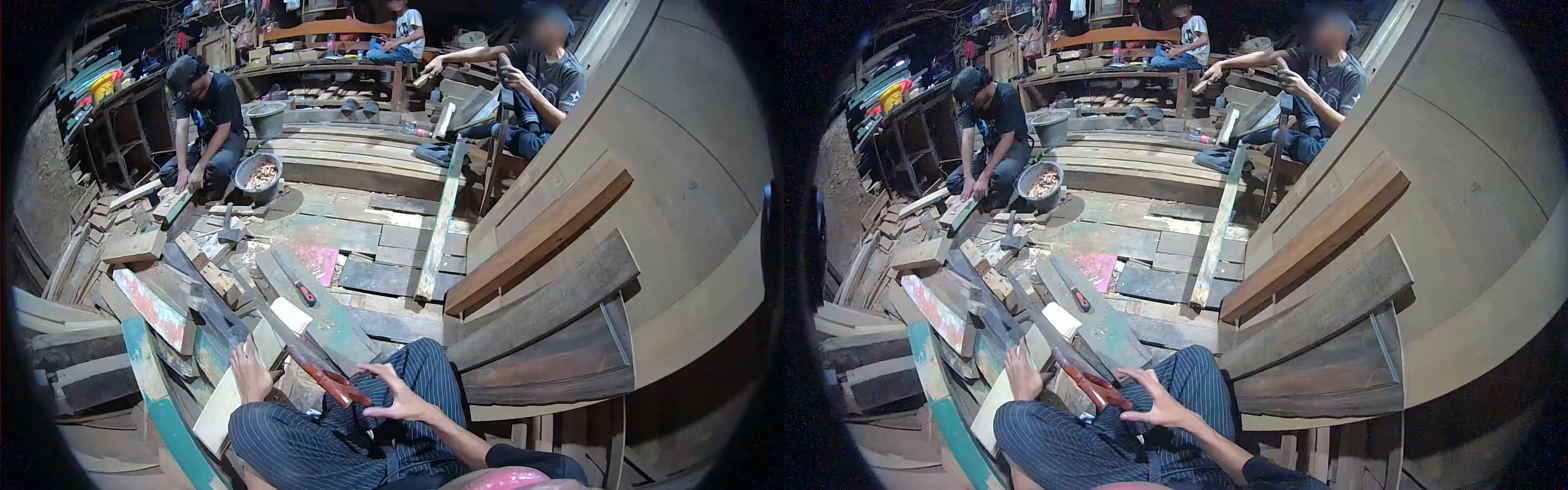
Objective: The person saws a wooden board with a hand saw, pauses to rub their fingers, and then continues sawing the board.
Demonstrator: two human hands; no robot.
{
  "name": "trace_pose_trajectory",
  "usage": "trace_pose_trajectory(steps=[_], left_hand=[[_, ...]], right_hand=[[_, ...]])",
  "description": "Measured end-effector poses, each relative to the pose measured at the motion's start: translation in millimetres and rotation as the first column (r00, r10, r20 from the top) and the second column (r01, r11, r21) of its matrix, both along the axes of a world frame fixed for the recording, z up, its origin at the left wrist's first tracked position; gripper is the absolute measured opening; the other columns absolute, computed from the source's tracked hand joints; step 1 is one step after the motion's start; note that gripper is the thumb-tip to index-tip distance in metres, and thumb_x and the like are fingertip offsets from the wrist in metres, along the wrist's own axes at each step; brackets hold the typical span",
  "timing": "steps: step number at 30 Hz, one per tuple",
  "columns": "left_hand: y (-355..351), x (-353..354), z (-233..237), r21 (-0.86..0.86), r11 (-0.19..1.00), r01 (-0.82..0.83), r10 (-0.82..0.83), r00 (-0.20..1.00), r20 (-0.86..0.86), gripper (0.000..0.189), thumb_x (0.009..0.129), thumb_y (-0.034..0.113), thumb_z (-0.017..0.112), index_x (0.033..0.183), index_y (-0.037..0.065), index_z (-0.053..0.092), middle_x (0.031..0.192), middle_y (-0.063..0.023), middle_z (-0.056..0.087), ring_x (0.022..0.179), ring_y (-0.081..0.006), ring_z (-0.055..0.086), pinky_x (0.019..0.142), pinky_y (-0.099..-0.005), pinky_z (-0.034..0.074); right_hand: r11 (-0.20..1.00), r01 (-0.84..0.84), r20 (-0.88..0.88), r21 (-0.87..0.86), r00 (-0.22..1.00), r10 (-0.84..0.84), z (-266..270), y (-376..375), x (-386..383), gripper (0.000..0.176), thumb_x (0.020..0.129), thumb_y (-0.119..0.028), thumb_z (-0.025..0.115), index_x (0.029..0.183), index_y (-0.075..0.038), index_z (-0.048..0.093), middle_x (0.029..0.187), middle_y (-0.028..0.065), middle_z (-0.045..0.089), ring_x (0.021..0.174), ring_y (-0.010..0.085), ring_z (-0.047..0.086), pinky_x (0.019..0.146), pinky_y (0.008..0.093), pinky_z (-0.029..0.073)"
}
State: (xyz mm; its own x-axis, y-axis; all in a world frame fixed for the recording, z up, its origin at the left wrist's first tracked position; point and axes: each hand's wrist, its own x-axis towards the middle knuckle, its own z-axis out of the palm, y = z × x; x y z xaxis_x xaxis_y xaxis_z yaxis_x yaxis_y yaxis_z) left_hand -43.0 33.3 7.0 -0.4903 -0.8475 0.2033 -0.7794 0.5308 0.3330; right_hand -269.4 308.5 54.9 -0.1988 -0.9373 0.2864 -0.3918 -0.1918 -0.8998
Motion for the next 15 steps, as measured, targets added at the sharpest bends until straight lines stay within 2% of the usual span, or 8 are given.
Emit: trace_pose_trajectory(steps=[1,2,3,5,6,9,10,15], left_hand=[[0,0,0,-0.009,1.000,0.000,0.000,1.000,0.004,0.116,0.054,0.032,0.096,0.150,0.002,0.038,0.134,-0.0212,0.047,0.127,-0.0390,0.043,0.109,-0.0485,0.035],[0,1,-1,-0.018,1.000,-0.001,0.001,1.000,0.007,0.117,0.054,0.032,0.097,0.150,0.002,0.038,0.135,-0.0214,0.047,0.127,-0.0390,0.043,0.109,-0.0486,0.035],[-3,2,-6,-0.042,0.999,0.001,0.000,1.000,0.009,0.117,0.053,0.033,0.097,0.150,0.002,0.038,0.135,-0.0213,0.047,0.127,-0.0391,0.043,0.109,-0.0486,0.035],[-8,3,-19,-0.093,0.996,0.002,0.000,1.000,0.015,0.118,0.053,0.033,0.097,0.150,0.003,0.038,0.135,-0.0213,0.047,0.127,-0.0393,0.043,0.108,-0.0485,0.035],[-8,3,-22,-0.095,0.995,0.000,0.002,1.000,0.018,0.118,0.052,0.033,0.097,0.150,0.003,0.038,0.135,-0.0213,0.047,0.127,-0.0394,0.043,0.108,-0.0486,0.035],[-8,3,-20,-0.100,0.995,0.002,0.002,0.999,0.037,0.119,0.051,0.033,0.097,0.150,0.004,0.038,0.135,-0.0211,0.047,0.127,-0.0396,0.043,0.108,-0.0490,0.035],[-7,3,-18,-0.093,0.996,0.006,-0.002,0.999,0.043,0.119,0.051,0.033,0.097,0.151,0.004,0.038,0.134,-0.0210,0.047,0.127,-0.0397,0.043,0.108,-0.0493,0.034],[-9,3,-17,-0.079,0.997,0.022,-0.019,0.999,0.030,0.119,0.051,0.032,0.097,0.151,0.004,0.038,0.133,-0.0215,0.048,0.125,-0.0402,0.044,0.107,-0.0498,0.035]], right_hand=[[1.000,-0.006,0.096,0.017,0.995,0.005,-6,0,-6,0.087,0.082,-0.041,0.082,0.151,-0.006,0.042,0.141,0.0114,0.053,0.127,0.0259,0.046,0.109,0.0402,0.037],[0.999,0.025,0.280,-0.024,0.960,-0.017,-29,-1,-10,0.082,0.086,-0.039,0.079,0.151,-0.006,0.041,0.140,0.0107,0.054,0.129,0.0238,0.047,0.110,0.0391,0.037],[0.997,0.047,0.402,-0.062,0.915,-0.018,-48,-3,-18,0.070,0.093,-0.034,0.072,0.149,-0.005,0.043,0.137,0.0112,0.057,0.128,0.0229,0.050,0.110,0.0375,0.038],[0.990,0.135,0.541,0.033,0.831,-0.131,-76,0,-28,0.058,0.098,-0.028,0.066,0.147,-0.003,0.046,0.132,0.0118,0.060,0.125,0.0213,0.054,0.108,0.0357,0.039],[0.982,0.178,0.521,0.057,0.834,-0.181,-88,3,-30,0.051,0.103,-0.029,0.058,0.145,0.000,0.047,0.128,0.0124,0.062,0.118,0.0178,0.057,0.102,0.0319,0.044],[0.973,0.159,0.643,0.168,0.730,-0.230,-150,17,-34,0.043,0.104,-0.023,0.057,0.139,0.001,0.053,0.122,0.0120,0.066,0.114,0.0159,0.059,0.099,0.0304,0.046],[0.953,0.235,0.588,0.193,0.749,-0.304,-155,19,-28,0.036,0.104,-0.018,0.056,0.133,0.002,0.058,0.114,0.0112,0.069,0.107,0.0152,0.062,0.094,0.0298,0.048],[0.945,0.247,0.619,0.213,0.715,-0.326,-159,14,-24,0.037,0.101,-0.020,0.062,0.130,0.002,0.060,0.111,0.0117,0.070,0.107,0.0181,0.064,0.100,0.0324,0.047]])
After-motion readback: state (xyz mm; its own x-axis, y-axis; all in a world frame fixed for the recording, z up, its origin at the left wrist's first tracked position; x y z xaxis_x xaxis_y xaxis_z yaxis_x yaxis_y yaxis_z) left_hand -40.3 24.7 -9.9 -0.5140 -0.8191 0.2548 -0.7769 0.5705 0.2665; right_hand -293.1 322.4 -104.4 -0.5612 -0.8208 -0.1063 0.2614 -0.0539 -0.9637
